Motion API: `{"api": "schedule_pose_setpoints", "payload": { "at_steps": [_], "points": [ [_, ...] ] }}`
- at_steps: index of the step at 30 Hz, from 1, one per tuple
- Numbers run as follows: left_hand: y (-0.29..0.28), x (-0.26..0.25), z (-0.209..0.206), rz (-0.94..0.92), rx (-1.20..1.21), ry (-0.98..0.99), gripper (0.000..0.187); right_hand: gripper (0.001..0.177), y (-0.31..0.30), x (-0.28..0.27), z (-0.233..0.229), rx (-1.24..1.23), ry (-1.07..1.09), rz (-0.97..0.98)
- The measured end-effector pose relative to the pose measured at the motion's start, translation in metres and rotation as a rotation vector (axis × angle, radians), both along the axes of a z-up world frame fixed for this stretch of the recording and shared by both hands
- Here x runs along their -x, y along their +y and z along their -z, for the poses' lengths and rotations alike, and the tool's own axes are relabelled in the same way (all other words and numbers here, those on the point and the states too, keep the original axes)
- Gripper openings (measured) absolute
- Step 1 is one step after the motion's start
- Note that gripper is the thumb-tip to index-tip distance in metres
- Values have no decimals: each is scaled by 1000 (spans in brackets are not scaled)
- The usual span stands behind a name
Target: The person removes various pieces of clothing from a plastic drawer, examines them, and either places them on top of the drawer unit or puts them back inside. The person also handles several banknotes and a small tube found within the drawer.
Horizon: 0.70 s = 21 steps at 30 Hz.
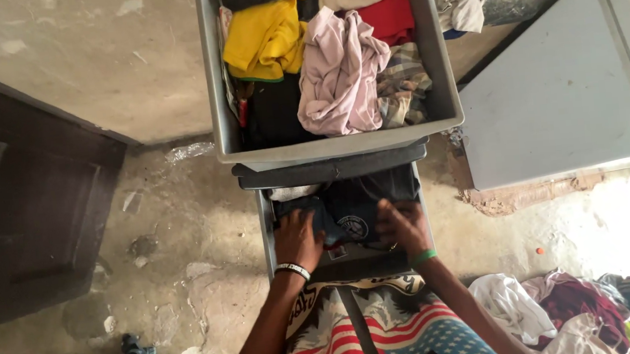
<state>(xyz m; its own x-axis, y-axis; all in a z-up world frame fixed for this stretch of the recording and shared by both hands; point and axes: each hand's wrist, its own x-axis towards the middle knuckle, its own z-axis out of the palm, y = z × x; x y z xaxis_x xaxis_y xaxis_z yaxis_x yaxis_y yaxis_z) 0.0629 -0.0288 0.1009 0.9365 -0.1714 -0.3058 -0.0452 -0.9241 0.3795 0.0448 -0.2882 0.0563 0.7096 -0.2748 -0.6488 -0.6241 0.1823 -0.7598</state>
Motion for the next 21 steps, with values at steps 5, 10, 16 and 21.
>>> {"api": "schedule_pose_setpoints", "payload": {
  "at_steps": [5, 10, 16, 21],
  "points": [
    [-28, -2, 18, -118, 395, 84, 45, 56, 15, -39, 11, -184, -80, 335],
    [-43, -9, 31, -461, 1029, 601, 82, 41, 12, -23, 5, -246, -116, 330],
    [-44, 1, 24, -790, 1369, 1015, 110, 25, 9, 58, -43, -446, -152, 122],
    [-55, 13, 10, -723, 1146, 921, 98, 30, -24, 98, -50, -172, -3, -484]
  ]
}}
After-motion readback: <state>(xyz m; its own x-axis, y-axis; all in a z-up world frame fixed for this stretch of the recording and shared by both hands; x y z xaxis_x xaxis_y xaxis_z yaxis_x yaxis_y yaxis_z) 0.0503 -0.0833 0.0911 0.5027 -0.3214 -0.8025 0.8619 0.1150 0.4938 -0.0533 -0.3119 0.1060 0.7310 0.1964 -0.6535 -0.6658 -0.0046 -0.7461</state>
